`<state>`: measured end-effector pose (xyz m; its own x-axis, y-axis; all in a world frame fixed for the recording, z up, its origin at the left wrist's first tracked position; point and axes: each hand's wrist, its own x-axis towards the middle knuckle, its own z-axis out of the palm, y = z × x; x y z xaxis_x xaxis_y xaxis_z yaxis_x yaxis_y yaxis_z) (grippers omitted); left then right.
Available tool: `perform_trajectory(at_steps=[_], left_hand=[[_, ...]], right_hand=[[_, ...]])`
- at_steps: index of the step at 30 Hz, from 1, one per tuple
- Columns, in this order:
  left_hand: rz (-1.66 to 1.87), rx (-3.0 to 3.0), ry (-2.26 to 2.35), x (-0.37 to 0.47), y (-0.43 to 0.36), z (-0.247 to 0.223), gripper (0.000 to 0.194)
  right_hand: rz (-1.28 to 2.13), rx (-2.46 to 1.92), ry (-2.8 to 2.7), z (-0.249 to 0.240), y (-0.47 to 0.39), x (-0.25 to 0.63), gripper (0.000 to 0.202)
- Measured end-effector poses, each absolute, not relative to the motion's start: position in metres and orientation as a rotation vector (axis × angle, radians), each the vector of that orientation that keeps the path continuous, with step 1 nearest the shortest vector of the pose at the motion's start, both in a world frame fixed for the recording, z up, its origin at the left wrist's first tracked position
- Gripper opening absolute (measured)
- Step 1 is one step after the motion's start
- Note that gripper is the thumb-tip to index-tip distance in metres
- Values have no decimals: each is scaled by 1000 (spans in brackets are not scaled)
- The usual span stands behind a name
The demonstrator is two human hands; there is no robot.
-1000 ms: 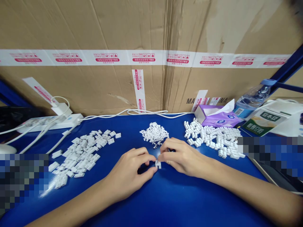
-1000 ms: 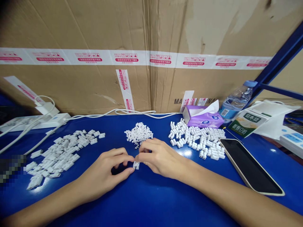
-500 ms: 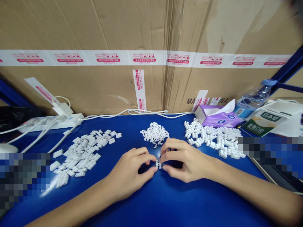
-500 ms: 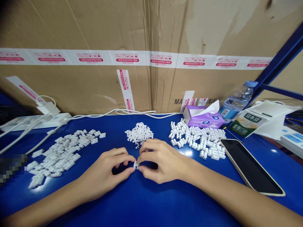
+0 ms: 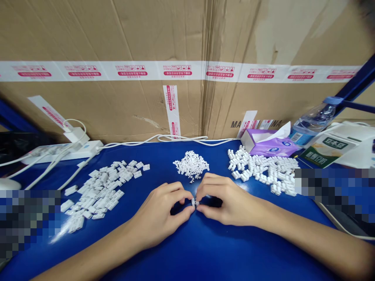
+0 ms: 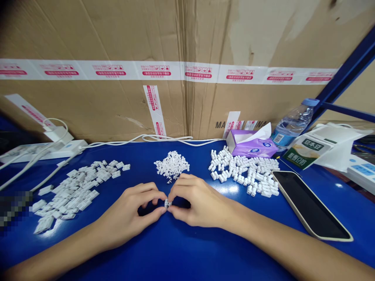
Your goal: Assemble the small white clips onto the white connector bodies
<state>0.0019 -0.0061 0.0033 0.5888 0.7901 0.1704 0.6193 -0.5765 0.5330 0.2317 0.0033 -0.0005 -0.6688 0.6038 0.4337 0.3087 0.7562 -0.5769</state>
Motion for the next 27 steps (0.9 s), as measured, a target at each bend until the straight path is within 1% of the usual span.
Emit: perform_trajectory(at_steps=[16, 22, 27], left_hand=[[538, 2409, 1137, 2, -7, 1, 9], [547, 2405, 1149, 2, -7, 0, 11], [567, 2402, 1149, 2, -7, 1, 13]], right_hand=[[615, -775, -2347, 0, 5, 230, 7], [565, -810, -2415, 2, 3, 231, 24], [536, -873, -2427, 1, 3, 233, 16]])
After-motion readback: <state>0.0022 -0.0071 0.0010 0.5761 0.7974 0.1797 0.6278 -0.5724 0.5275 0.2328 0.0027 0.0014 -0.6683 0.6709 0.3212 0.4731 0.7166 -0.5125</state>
